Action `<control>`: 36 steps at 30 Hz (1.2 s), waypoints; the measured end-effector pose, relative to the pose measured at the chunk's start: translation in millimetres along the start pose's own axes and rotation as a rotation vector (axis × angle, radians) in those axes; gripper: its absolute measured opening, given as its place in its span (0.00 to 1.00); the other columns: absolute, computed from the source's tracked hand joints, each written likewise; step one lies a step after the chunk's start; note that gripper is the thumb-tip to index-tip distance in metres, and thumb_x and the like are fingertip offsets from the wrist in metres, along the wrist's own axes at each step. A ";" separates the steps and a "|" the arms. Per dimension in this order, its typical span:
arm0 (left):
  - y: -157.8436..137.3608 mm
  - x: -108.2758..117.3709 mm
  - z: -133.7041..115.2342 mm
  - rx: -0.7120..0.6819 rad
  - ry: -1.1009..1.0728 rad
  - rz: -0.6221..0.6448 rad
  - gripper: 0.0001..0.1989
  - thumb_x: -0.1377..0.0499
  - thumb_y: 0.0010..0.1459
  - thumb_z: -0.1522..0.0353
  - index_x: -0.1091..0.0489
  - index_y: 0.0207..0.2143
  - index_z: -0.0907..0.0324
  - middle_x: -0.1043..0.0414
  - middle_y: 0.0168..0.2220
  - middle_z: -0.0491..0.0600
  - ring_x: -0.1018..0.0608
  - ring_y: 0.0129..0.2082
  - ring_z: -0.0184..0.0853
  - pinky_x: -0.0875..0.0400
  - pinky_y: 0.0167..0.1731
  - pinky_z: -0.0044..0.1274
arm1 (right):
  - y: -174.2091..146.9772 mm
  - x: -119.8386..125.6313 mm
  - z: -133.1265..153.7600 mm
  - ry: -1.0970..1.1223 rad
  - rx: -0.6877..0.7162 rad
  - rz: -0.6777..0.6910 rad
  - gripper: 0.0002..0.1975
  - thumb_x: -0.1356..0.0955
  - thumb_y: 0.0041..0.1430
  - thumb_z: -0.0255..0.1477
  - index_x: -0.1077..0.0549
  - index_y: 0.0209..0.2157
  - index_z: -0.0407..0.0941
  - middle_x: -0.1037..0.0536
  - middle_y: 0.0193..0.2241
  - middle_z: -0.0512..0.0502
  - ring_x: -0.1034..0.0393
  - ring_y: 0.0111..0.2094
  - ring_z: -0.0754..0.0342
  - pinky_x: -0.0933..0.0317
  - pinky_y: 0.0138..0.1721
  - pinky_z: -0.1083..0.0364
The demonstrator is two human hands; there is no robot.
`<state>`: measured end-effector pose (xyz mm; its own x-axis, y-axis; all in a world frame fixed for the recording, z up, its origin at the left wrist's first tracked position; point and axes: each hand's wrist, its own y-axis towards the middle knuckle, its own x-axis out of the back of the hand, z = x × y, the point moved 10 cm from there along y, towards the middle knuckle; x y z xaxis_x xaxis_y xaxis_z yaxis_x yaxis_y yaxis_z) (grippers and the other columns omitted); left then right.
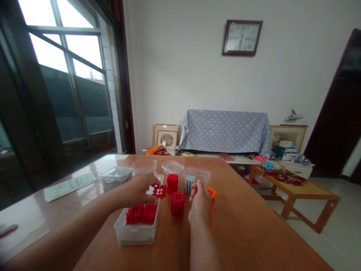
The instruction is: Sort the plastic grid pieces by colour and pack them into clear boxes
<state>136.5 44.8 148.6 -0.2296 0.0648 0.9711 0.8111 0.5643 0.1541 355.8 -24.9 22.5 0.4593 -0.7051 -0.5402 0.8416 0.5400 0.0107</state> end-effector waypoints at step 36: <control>-34.7 -27.8 11.0 0.022 0.119 0.028 0.11 0.40 0.54 0.63 0.23 0.38 0.58 0.22 0.40 0.54 0.22 0.40 0.45 0.30 0.42 0.34 | -3.8 -13.5 5.7 -0.328 0.099 0.207 0.15 0.30 0.55 0.43 0.25 0.30 0.44 0.29 0.19 0.54 0.37 0.20 0.58 0.44 0.22 0.59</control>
<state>108.8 32.5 114.3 -0.1406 -0.0165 0.9899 0.8043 0.5812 0.1239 348.1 -20.1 34.6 0.6746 -0.7042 -0.2214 0.7380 0.6501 0.1811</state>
